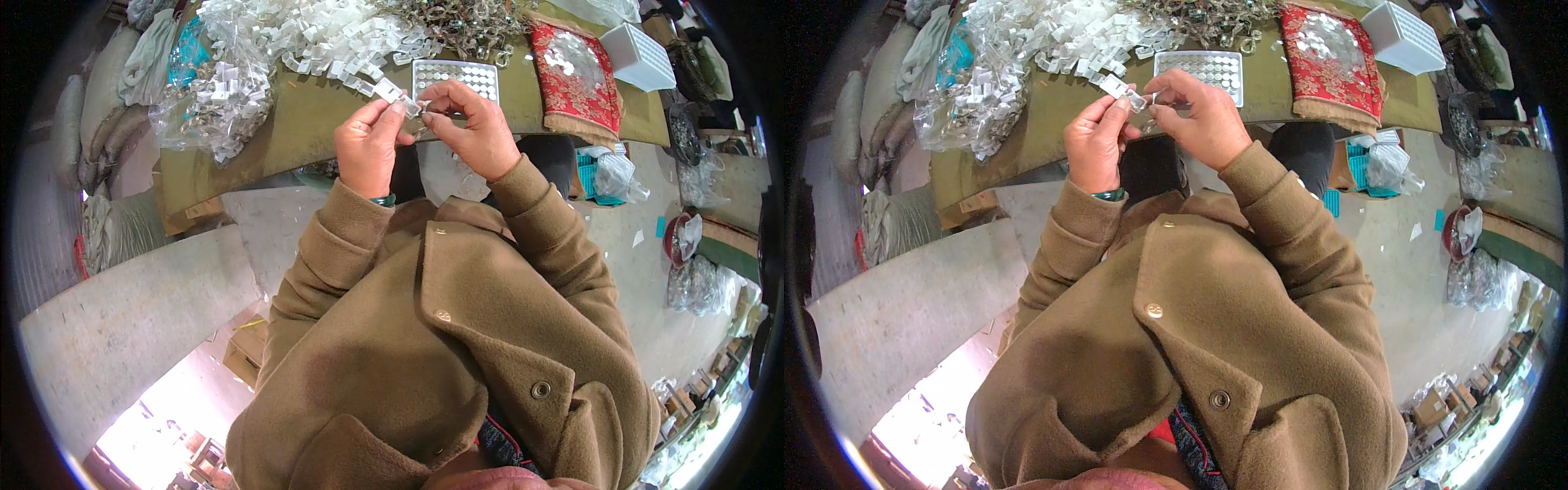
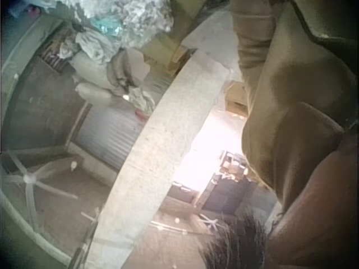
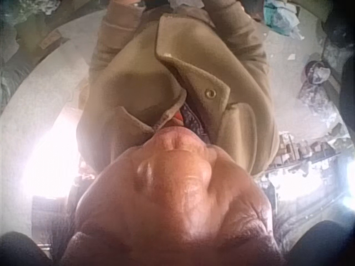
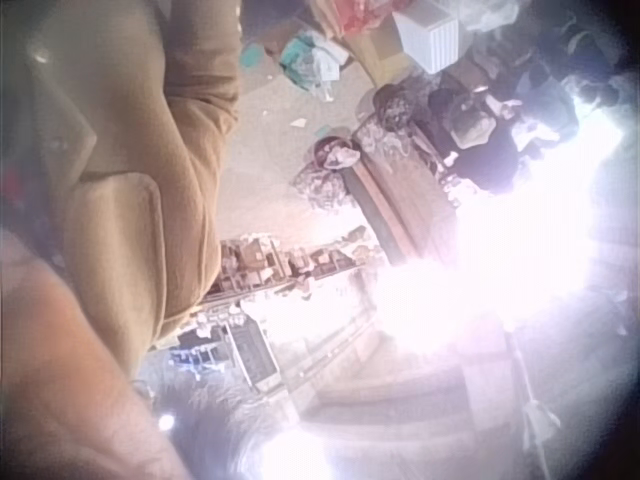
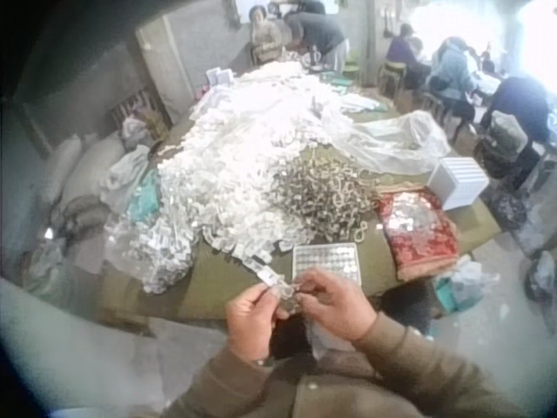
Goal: The person sits at a workshop table sorting small clear crystal pieces, picking them up one at a time, examining them and placing selected pieces into a compartmented plastic tray. They occasionally shine a small flashlight on a piece to check it and reach across the table for more pieces.
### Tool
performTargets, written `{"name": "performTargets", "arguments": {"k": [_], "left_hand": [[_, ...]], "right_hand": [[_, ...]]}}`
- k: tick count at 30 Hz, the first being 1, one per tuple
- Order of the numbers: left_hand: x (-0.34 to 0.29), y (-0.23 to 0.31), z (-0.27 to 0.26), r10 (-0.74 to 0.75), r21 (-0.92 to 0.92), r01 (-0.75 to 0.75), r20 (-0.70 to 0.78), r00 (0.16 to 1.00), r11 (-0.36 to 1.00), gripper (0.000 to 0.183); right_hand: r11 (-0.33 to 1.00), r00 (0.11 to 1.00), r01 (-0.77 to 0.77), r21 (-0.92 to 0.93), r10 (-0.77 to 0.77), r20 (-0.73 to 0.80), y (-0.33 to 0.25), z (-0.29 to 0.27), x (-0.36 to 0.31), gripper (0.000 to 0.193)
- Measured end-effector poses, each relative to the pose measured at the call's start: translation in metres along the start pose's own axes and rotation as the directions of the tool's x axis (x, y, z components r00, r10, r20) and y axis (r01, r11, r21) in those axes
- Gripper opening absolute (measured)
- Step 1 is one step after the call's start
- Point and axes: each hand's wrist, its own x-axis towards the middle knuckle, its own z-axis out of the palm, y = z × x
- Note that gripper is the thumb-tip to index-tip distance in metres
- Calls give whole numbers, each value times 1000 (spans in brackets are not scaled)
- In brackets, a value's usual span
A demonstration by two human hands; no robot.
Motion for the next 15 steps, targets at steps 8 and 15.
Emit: {"name": "performTargets", "arguments": {"k": [8,15], "left_hand": [[1,11,-5,-322,-302,335,95,942,892,28],[8,7,-14,-541,-670,604,344,768,432,22]], "right_hand": [[948,994,-97,302,81,68,9,2,1,19],[986,1000,17,167,-16,-7,14,1,0,20]]}}
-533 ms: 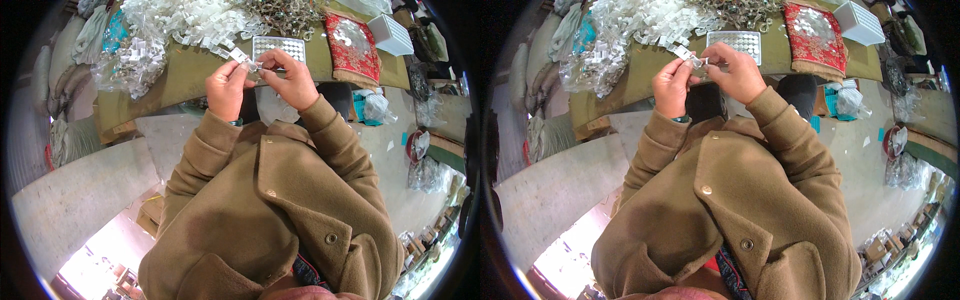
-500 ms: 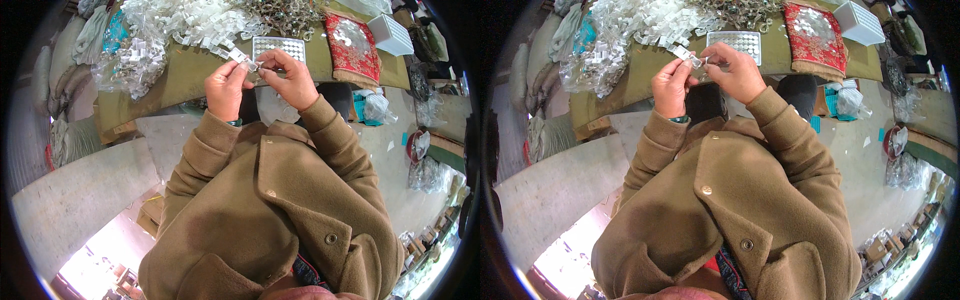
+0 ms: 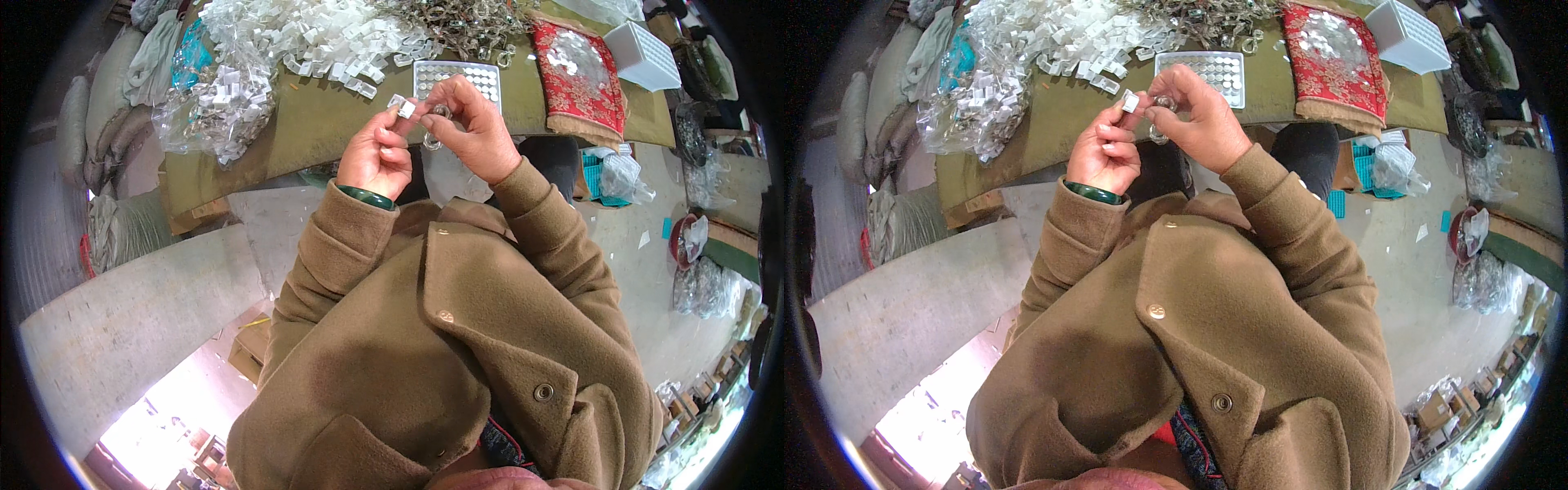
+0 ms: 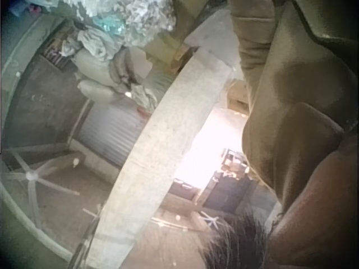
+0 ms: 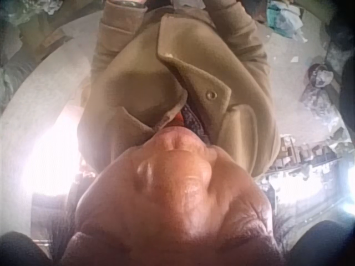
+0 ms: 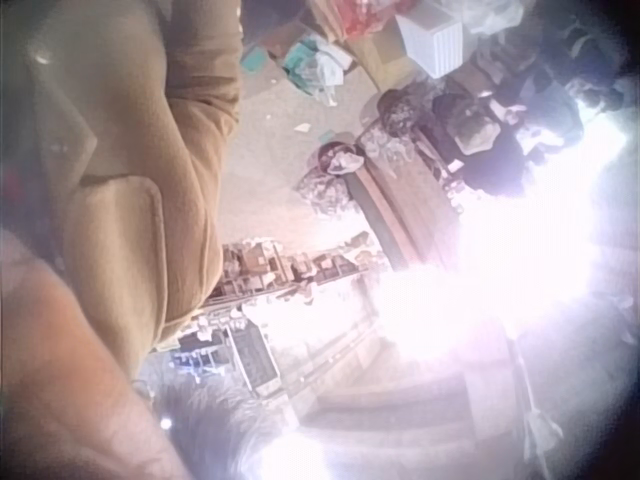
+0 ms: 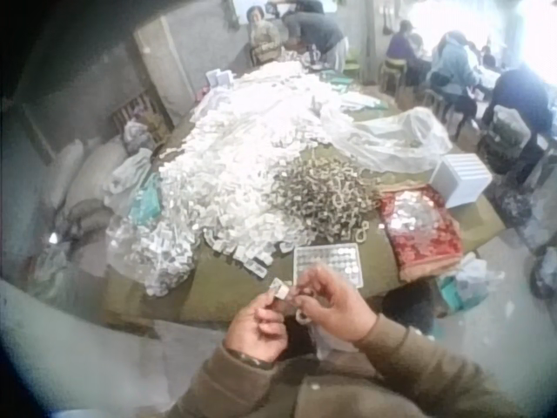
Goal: The person sits at a workshop table sorting small clear crystal pieces, picking them up one at a time, examining them and placing selected pieces into a compartmented plastic tray. They occasionally shine a small flashlight on a piece to check it and reach across the table for more pieces.
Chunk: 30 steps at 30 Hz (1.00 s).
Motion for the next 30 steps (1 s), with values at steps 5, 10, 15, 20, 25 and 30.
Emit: {"name": "performTargets", "arguments": {"k": [5,10,15,20,25,30], "left_hand": [[6,-3,-9,5,54,-2,-59,998,999,24],[13,-10,-25,157,414,-119,-59,986,903,26],[16,-20,-34,168,651,-149,33,985,745,20],[23,-41,-33,162,792,-135,47,986,596,17],[28,-46,-38,141,771,-122,41,989,625,17],[29,-42,-39,168,684,-96,-39,985,723,18]], "right_hand": [[984,993,45,-175,-63,-99,2,-1,-13,27],[948,994,-50,-314,18,-106,11,-17,-37,27],[860,962,-162,-483,28,-273,24,-61,-40,11],[772,942,-179,-610,-45,-332,30,-84,-24,9],[787,971,-24,-617,-127,-200,34,-69,-16,7],[673,986,36,-739,-145,-84,38,-53,-15,8]]}}
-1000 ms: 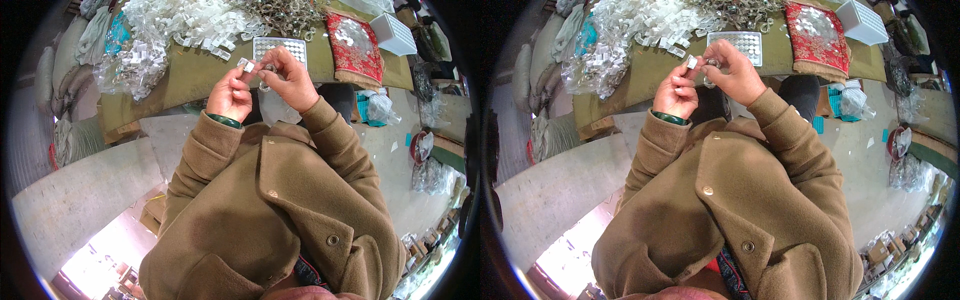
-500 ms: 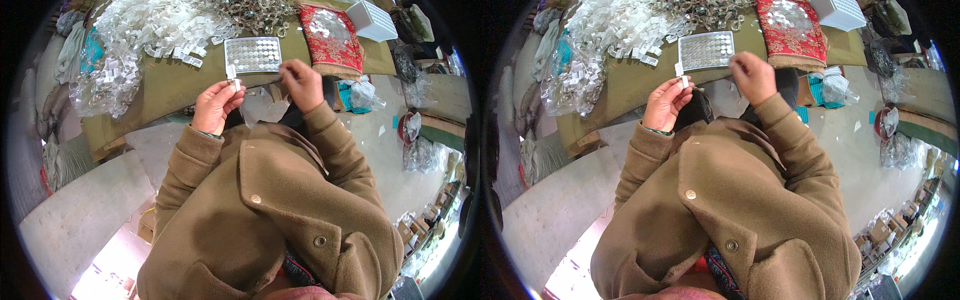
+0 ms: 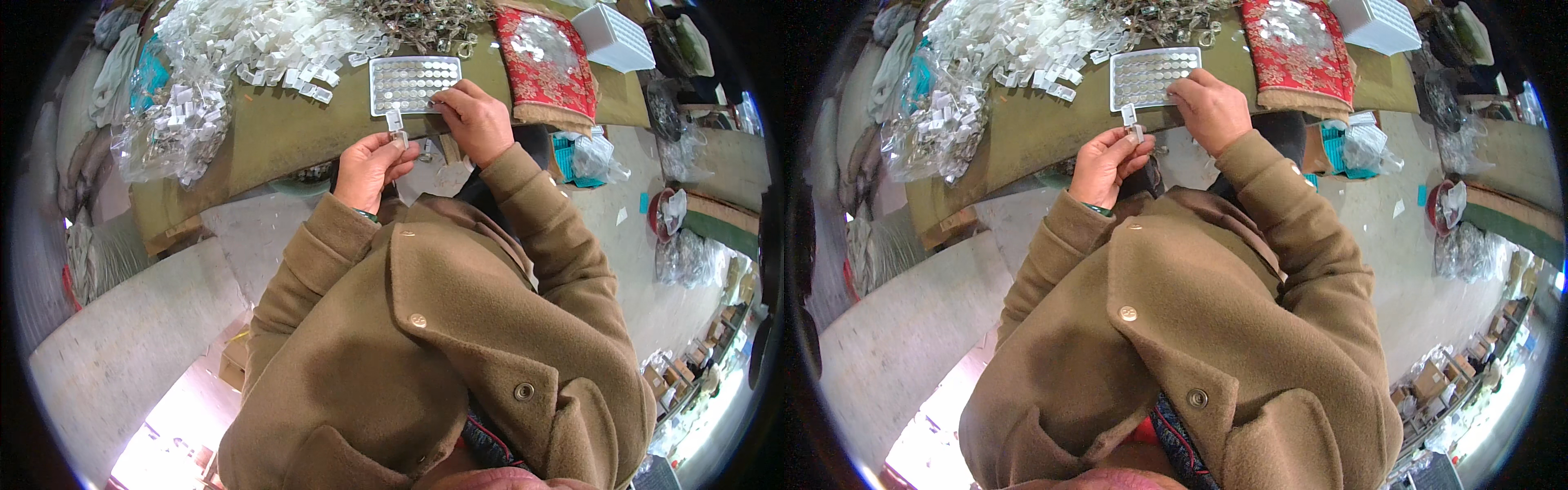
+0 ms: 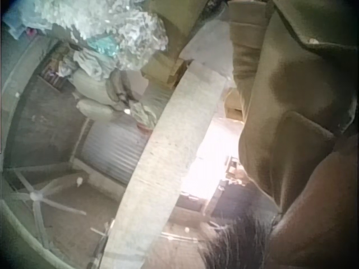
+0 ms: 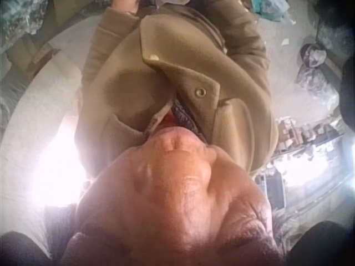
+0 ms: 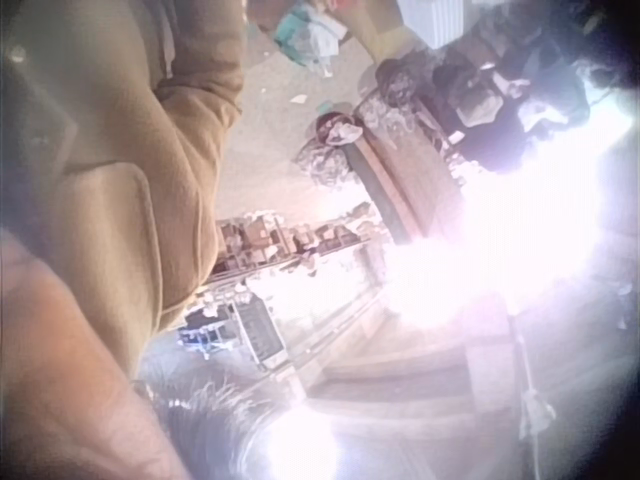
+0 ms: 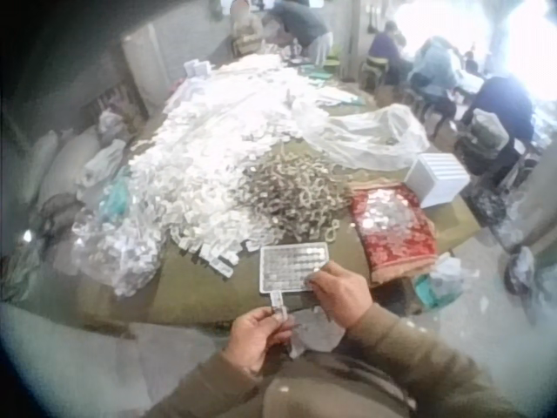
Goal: The person sits at a workshop table sorting small clear crystal pieces, picking them up one at a time, examining them and placing selected pieces into a compartmented plastic tray. They occasionally shine a small flashlight on a piece to check it and reach across the table for more pieces.
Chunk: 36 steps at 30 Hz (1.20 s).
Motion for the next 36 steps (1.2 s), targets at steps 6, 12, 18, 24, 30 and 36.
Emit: {"name": "performTargets", "arguments": {"k": [6,12,18,24,30,36], "left_hand": [[1,2,0,16,-88,-15,4,1000,996,23],[3,0,-2,20,-79,-18,33,999,997,24],[2,-1,-1,39,-64,-37,28,999,997,25],[1,2,2,61,-61,-60,13,998,996,26],[-3,5,2,75,-48,-73,46,996,996,29],[-3,3,0,107,-24,-105,74,992,994,29]], "right_hand": [[989,996,-5,-151,18,89,0,-1,0,11],[1000,997,-25,2,25,74,3,0,4,10],[999,993,31,24,-33,111,3,6,5,13],[988,977,131,-87,-113,183,3,-2,12,13],[985,982,57,162,-85,168,-20,-10,13,14],[979,978,84,185,-117,172,-46,-1,-4,12]]}}
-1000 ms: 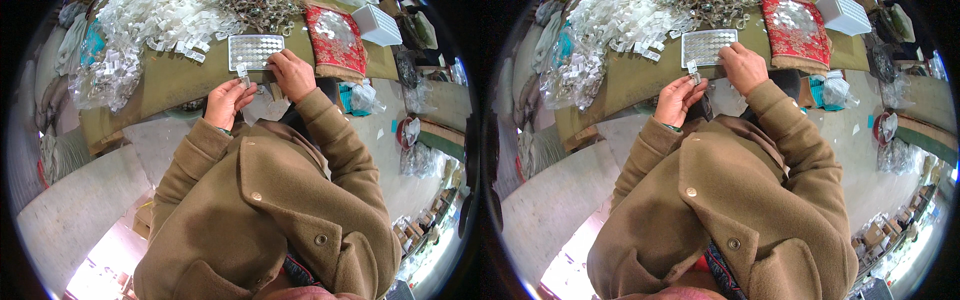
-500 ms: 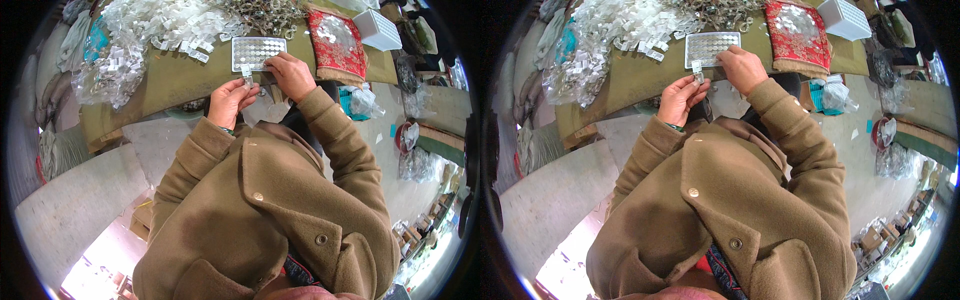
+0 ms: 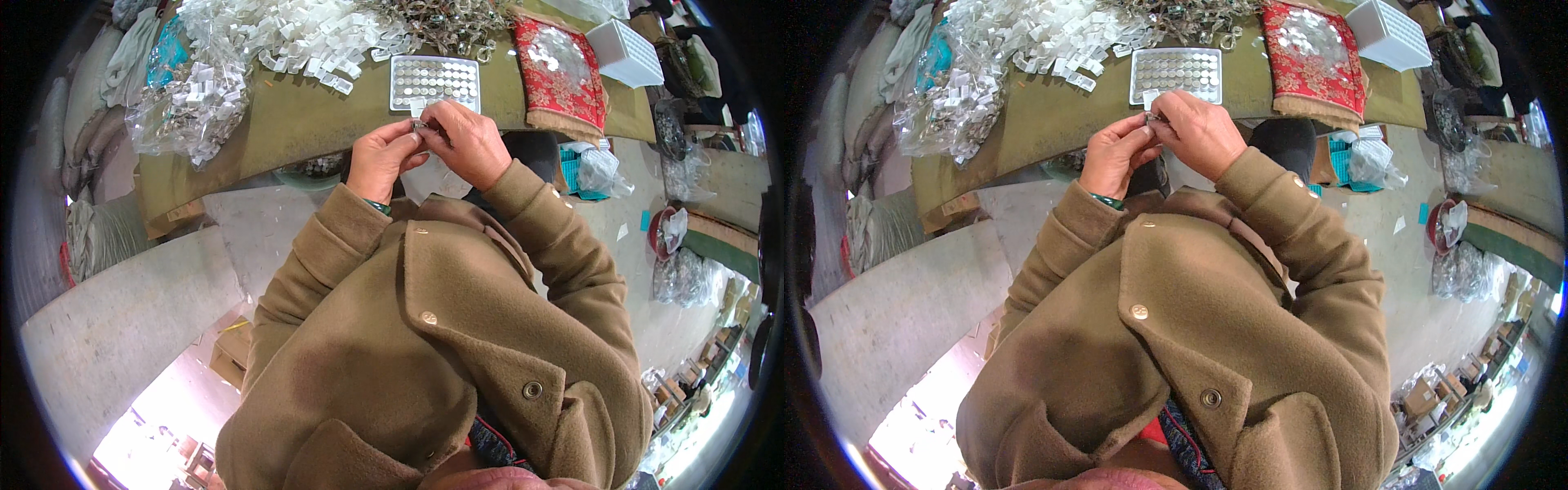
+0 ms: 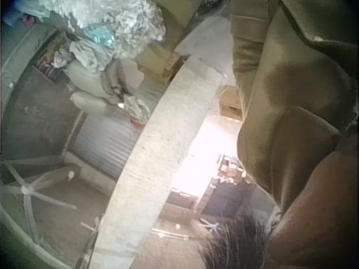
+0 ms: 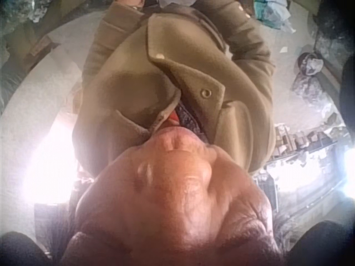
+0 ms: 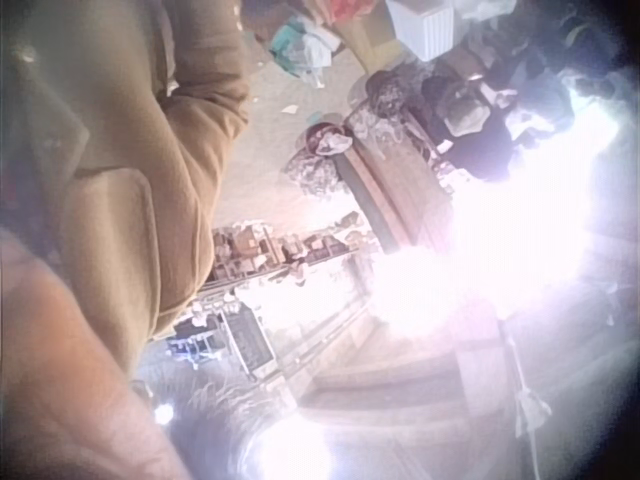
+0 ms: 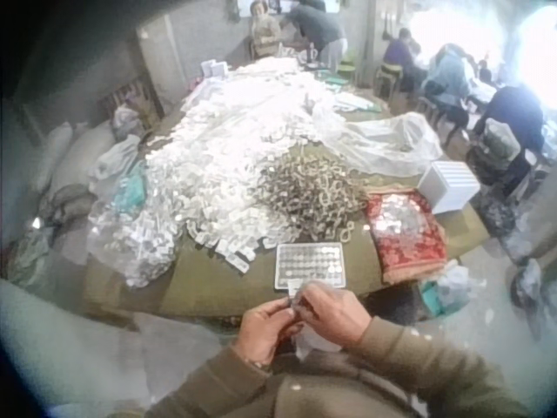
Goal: The person sits at a workshop table sorting small clear crystal pieces, picking them up one at a time, examining them and placing selected pieces into a compartmented plastic tray. They occasionally shine a small flashlight on a piece to check it and reach across the table for more pieces.
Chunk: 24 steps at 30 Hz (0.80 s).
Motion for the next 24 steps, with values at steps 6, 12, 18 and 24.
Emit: {"name": "performTargets", "arguments": {"k": [6,12,18,24], "left_hand": [[-5,-1,-3,21,17,-20,-49,999,1000,29],[-3,-3,-5,-40,-77,35,-60,997,996,26],[3,1,-7,-35,-58,29,-109,993,998,19],[5,2,-5,-31,9,32,-113,993,999,18]], "right_hand": [[998,998,46,34,-44,-55,4,8,-7,7],[989,988,66,130,-46,-148,6,19,-16,15],[913,934,-269,307,325,-146,21,4,-6,13],[964,983,-104,-245,62,-173,33,9,8,9]]}}
